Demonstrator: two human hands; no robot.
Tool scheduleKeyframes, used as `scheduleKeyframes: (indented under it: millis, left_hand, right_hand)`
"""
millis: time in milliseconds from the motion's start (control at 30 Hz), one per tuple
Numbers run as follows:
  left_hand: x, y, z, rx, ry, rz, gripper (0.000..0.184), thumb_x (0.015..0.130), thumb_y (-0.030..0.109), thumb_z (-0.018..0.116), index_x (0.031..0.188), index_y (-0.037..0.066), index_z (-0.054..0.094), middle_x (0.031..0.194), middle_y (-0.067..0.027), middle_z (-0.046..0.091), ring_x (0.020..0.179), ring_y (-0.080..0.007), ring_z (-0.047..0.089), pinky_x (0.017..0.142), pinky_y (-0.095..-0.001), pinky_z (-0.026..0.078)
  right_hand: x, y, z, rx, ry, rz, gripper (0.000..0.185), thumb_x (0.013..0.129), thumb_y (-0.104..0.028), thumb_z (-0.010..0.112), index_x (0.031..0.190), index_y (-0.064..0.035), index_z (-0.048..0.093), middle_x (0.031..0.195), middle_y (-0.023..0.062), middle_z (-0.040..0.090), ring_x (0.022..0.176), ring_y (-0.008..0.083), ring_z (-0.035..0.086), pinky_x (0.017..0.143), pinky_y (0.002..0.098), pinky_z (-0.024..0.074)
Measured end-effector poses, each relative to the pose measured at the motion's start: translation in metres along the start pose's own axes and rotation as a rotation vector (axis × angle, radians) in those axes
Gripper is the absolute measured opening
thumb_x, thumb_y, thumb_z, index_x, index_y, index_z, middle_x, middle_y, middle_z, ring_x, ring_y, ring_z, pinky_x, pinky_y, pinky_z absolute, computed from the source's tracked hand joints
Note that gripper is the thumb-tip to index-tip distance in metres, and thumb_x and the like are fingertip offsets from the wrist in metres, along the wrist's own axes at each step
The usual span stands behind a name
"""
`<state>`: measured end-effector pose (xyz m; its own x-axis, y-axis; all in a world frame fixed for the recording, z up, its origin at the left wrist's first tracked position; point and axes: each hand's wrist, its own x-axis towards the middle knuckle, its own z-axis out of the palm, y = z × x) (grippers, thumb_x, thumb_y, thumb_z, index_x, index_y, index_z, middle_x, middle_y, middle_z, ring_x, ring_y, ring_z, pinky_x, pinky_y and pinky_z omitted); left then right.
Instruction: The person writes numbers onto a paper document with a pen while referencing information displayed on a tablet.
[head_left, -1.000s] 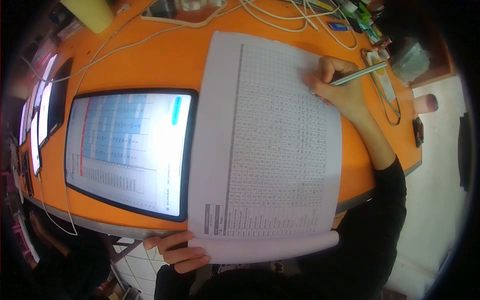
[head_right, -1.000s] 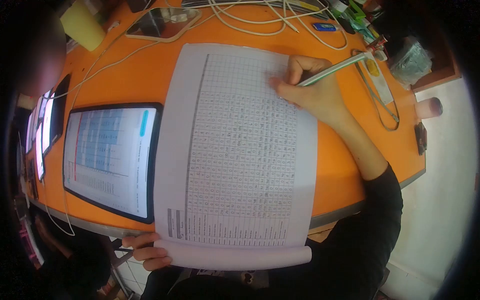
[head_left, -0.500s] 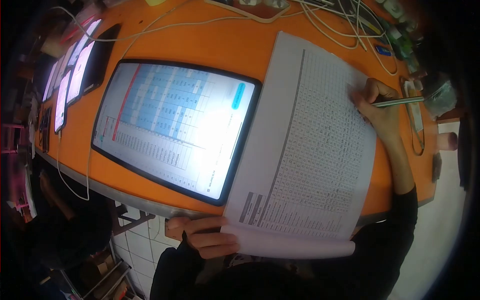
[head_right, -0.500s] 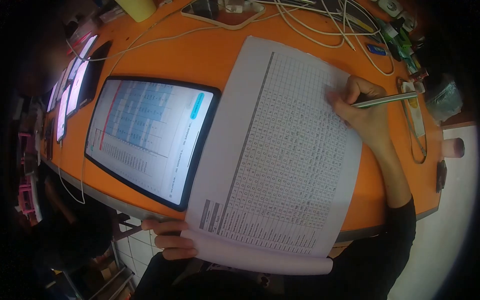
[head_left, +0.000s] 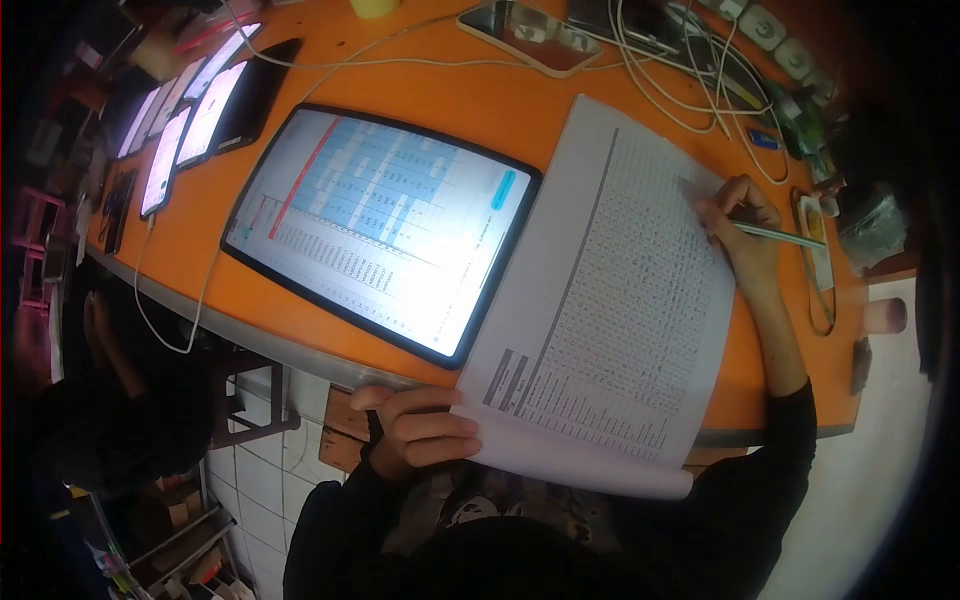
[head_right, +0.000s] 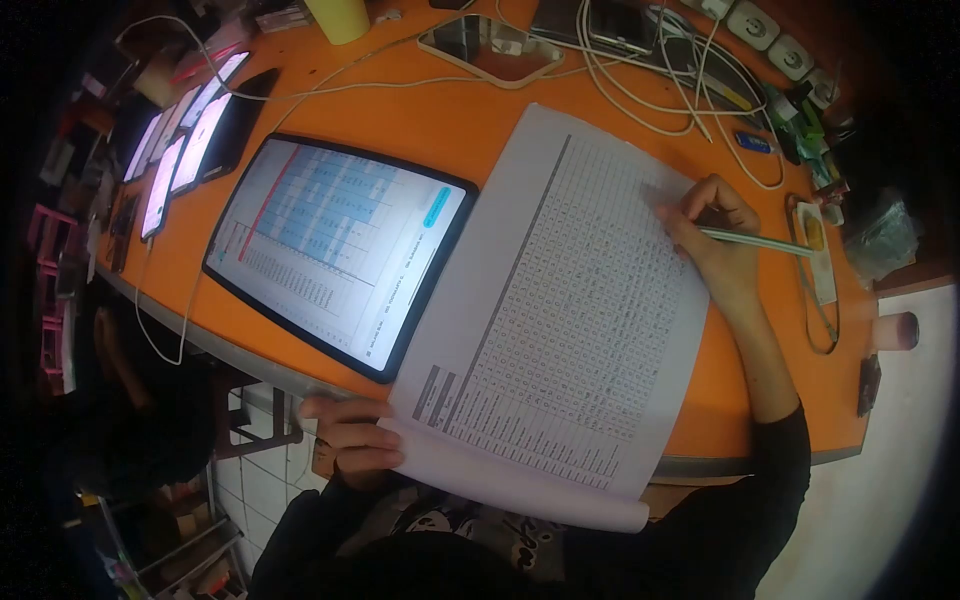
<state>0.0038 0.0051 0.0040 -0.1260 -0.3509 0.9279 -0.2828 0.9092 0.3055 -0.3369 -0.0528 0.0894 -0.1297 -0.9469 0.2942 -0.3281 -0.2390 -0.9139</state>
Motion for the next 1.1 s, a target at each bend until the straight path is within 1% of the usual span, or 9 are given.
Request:
scheduleKeyframes:
  millis: [67, 133, 167, 233, 300, 400, 467, 800, 1100]
  left_hand:
    - [0.002, 0.000, 0.002, -0.023, 0.068, 0.043, 0.012, 0.084, 0.027, 0.053, 0.074, 0.023, 0.048, 0.071, 0.0058, 0.052, 0.062, -0.0074, 0.053, 0.099, -0.0297, 0.018]
    - [0.009, 0.004, -0.001, 0.027, 0.027, 0.041, 0.024, 0.083, 0.046, 0.049, 0.085, 0.021, 0.049, 0.075, 0.0031, 0.053, 0.070, -0.0102, 0.054, 0.100, -0.0347, 0.016]
    - [0.016, 0.003, -0.003, 0.033, 0.029, 0.048, 0.024, 0.083, 0.046, 0.049, 0.085, 0.021, 0.049, 0.075, 0.0031, 0.053, 0.070, -0.0102, 0.054, 0.100, -0.0347, 0.016]
    - [0.033, -0.002, -0.008, 0.137, 0.250, 0.075, 0.038, 0.082, 0.060, 0.036, 0.095, 0.026, 0.048, 0.087, 0.0081, 0.060, 0.087, -0.0102, 0.054, 0.093, -0.0355, 0.016]
    - [0.056, -0.017, -0.035, 0.349, 0.100, 0.066, 0.063, 0.080, 0.068, 0.014, 0.104, 0.021, 0.049, 0.091, 0.0024, 0.063, 0.098, -0.0144, 0.052, 0.096, -0.0358, 0.013]
    - [0.090, -0.030, -0.038, 0.613, -0.179, -0.001, 0.079, 0.076, 0.071, 0.001, 0.108, 0.016, 0.049, 0.096, -0.0009, 0.064, 0.111, -0.0172, 0.047, 0.098, -0.0394, 0.009]
    - [0.102, -0.035, -0.025, 0.670, -0.409, -0.262, 0.082, 0.075, 0.070, 0.000, 0.110, 0.014, 0.049, 0.098, -0.0023, 0.064, 0.118, -0.0179, 0.041, 0.098, -0.0477, 0.002]
    - [0.103, -0.037, -0.025, 0.680, -0.591, -0.380, 0.088, 0.073, 0.073, 0.002, 0.115, 0.012, 0.049, 0.056, -0.0020, 0.053, 0.115, -0.0208, 0.045, 0.097, -0.0576, -0.001]
    - [0.101, -0.037, -0.024, 0.692, -0.549, -0.337, 0.080, 0.076, 0.071, 0.008, 0.113, 0.013, 0.050, 0.060, -0.0027, 0.056, 0.114, -0.0219, 0.046, 0.097, -0.0576, -0.002]
  right_hand:
    - [0.000, 0.000, 0.001, -0.022, -0.008, -0.004, 0.026, 0.075, 0.002, 0.063, 0.066, -0.0088, 0.041, 0.058, -0.0006, 0.048, 0.046, 0.0032, 0.042, 0.041, 0.0163, 0.0328]
    - [-0.001, -0.002, 0.001, -0.024, 0.000, 0.013, 0.026, 0.075, 0.002, 0.063, 0.066, -0.0089, 0.041, 0.058, -0.0009, 0.048, 0.046, 0.0032, 0.042, 0.041, 0.0161, 0.0327]
    - [-0.001, -0.002, 0.001, -0.025, 0.016, 0.036, 0.026, 0.075, 0.002, 0.062, 0.066, -0.0090, 0.041, 0.058, -0.0011, 0.048, 0.046, 0.0031, 0.042, 0.041, 0.0160, 0.0325]
    - [0.000, -0.003, 0.002, -0.024, 0.017, 0.026, 0.026, 0.075, 0.002, 0.062, 0.065, -0.0091, 0.041, 0.058, -0.0013, 0.047, 0.046, 0.0030, 0.042, 0.040, 0.0159, 0.0324]
    - [0.000, -0.003, 0.003, -0.013, 0.013, 0.033, 0.026, 0.075, 0.003, 0.062, 0.065, -0.0091, 0.041, 0.058, -0.0015, 0.047, 0.046, 0.0030, 0.042, 0.040, 0.0159, 0.0322]
    - [0.001, -0.002, 0.003, -0.042, 0.007, 0.037, 0.026, 0.075, 0.003, 0.061, 0.065, -0.0093, 0.041, 0.057, -0.0017, 0.046, 0.045, 0.0027, 0.041, 0.040, 0.0159, 0.0318]
    - [0.001, -0.002, 0.003, -0.022, 0.006, 0.029, 0.026, 0.075, 0.003, 0.061, 0.065, -0.0094, 0.041, 0.057, -0.0018, 0.046, 0.045, 0.0025, 0.041, 0.039, 0.0159, 0.0315]
    - [0.001, -0.002, 0.002, -0.039, 0.011, 0.040, 0.026, 0.075, 0.003, 0.061, 0.065, -0.0094, 0.041, 0.057, -0.0016, 0.046, 0.044, 0.0026, 0.041, 0.039, 0.0158, 0.0321]
    - [0.001, -0.001, 0.002, -0.035, -0.004, 0.025, 0.026, 0.075, 0.003, 0.060, 0.065, -0.0090, 0.041, 0.056, -0.0013, 0.046, 0.044, 0.0030, 0.042, 0.039, 0.0163, 0.0322]
